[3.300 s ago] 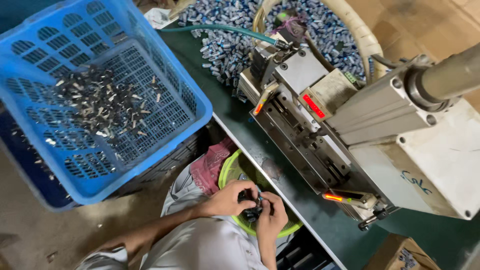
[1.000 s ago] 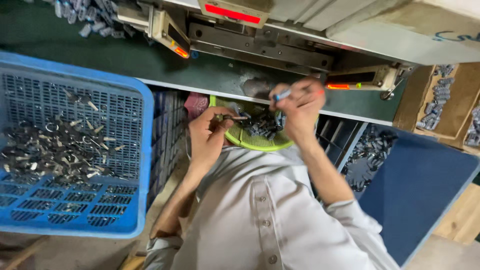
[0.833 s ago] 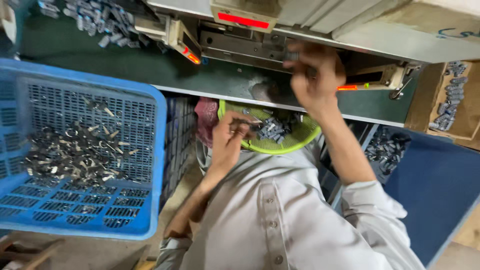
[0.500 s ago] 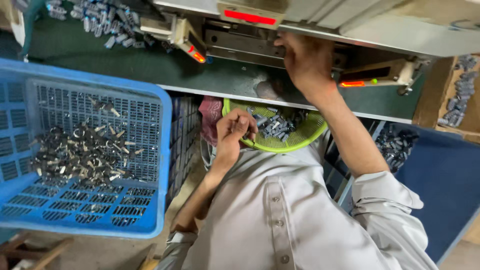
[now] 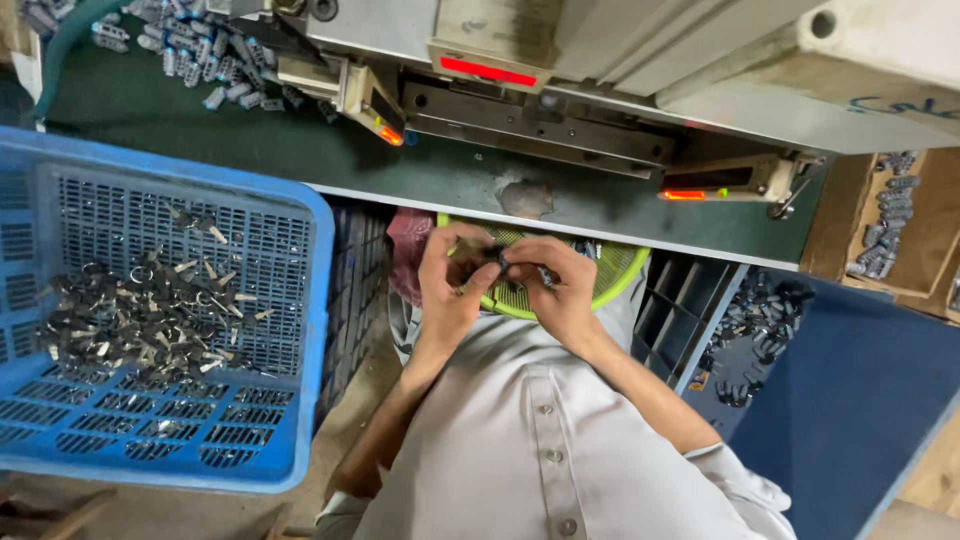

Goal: The person picks small metal fitting bodies and blue plastic inserts from bins on the workbench, presses the inserts into the fittings by hand, and drops completed assemblies into a green colander basket. They later scoop finished assemblies between larger bins to consolidate them.

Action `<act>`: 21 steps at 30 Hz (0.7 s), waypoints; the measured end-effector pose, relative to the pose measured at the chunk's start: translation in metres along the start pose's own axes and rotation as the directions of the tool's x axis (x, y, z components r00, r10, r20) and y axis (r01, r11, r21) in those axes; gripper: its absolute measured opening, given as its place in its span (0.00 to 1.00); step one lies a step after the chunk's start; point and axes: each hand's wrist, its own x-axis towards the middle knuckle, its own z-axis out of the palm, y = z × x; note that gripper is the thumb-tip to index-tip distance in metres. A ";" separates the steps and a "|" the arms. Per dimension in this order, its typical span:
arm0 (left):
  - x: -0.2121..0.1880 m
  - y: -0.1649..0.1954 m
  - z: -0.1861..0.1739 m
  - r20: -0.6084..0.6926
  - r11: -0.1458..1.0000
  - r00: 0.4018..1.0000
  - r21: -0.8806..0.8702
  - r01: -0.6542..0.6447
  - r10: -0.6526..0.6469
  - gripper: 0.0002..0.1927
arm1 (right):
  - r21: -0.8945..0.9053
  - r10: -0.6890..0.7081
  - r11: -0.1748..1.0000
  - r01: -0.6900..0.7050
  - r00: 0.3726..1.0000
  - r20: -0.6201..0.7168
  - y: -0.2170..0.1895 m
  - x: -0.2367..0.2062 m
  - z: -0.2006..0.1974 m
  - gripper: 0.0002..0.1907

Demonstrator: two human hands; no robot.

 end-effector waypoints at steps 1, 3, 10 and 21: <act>0.001 -0.002 0.000 0.039 0.999 0.999 0.034 0.032 -0.033 0.13 | -0.085 -0.105 0.991 0.105 0.994 -0.002 0.000 -0.001 -0.003 0.13; 0.005 -0.001 0.000 0.121 0.983 0.992 0.178 -0.053 0.032 0.11 | -0.081 -0.134 0.988 0.132 0.991 -0.016 -0.002 -0.001 -0.010 0.13; 0.009 0.024 0.005 0.283 0.632 0.832 0.547 -0.549 0.477 0.15 | 0.445 0.157 0.885 -0.138 0.988 -0.007 0.011 0.000 -0.019 0.15; -0.023 0.066 -0.056 0.104 0.679 0.765 0.395 -0.618 0.636 0.09 | 0.869 0.447 -0.043 -0.493 0.768 0.458 0.062 0.006 -0.034 0.15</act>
